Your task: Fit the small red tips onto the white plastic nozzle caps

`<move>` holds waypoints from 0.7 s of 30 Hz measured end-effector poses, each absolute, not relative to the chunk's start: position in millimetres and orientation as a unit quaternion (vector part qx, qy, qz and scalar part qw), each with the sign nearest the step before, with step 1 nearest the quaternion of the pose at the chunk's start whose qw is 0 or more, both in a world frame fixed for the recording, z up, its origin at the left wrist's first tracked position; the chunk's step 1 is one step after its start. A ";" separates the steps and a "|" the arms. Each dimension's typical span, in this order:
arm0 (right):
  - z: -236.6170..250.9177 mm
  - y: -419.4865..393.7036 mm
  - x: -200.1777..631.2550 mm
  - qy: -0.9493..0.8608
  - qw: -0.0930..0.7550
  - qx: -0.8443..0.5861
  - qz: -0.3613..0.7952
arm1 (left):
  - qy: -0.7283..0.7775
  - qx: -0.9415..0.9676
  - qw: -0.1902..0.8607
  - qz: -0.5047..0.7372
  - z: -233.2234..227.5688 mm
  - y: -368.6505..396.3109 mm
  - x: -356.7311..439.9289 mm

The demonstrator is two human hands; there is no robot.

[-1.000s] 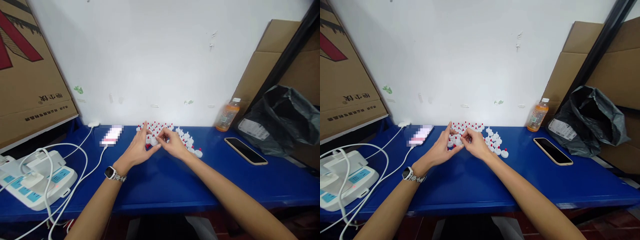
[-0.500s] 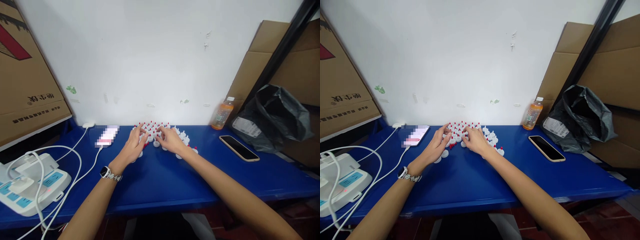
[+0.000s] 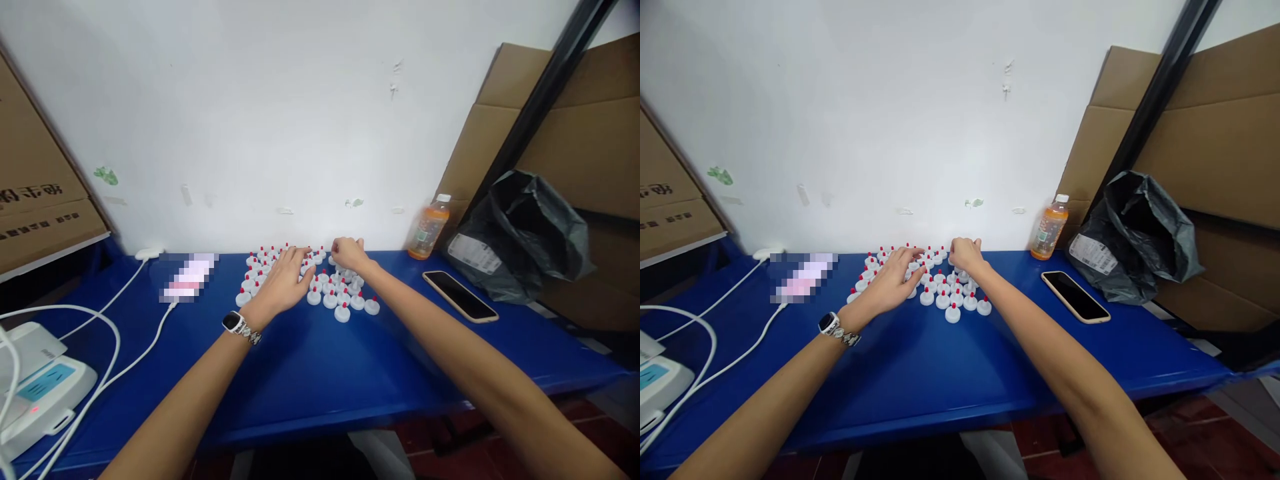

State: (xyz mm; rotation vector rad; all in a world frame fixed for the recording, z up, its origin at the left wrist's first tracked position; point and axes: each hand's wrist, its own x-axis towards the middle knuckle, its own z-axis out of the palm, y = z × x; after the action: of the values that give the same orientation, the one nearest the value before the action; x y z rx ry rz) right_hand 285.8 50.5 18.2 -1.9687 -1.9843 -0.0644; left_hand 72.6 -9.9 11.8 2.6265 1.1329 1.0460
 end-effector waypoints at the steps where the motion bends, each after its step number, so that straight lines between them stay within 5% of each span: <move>1: 21.4 43.3 282.4 -0.702 0.199 -0.684 -0.018 | 0.370 0.859 0.051 0.351 12.4 -11.0 68.5; 6: 35.2 -11.6 241.0 -0.719 0.444 -0.509 0.165 | 0.348 0.853 0.081 0.381 17.8 -23.8 39.6; 10: 28.7 -34.4 196.9 -0.727 0.490 -0.411 0.250 | 0.357 0.860 0.115 0.346 11.8 -30.8 10.3; 13: 17.0 -31.7 180.2 -0.771 0.430 -0.447 0.143 | 0.407 0.837 0.127 0.342 3.4 -32.1 -12.4; 17: 1.6 -23.4 177.7 -0.872 0.219 -0.433 -0.063 | 0.430 0.811 0.145 0.369 -3.6 -34.7 -23.8; 21: -5.8 -18.6 178.0 -0.884 0.123 -0.436 -0.113 | 0.424 0.817 0.134 0.367 -6.4 -37.7 -17.4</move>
State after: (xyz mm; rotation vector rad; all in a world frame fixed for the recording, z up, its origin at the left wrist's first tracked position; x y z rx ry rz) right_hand 178.0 -18.6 -5.8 -1.2711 -2.5796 -0.3304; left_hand -17.4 -37.7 -6.4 2.3685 1.2296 1.0633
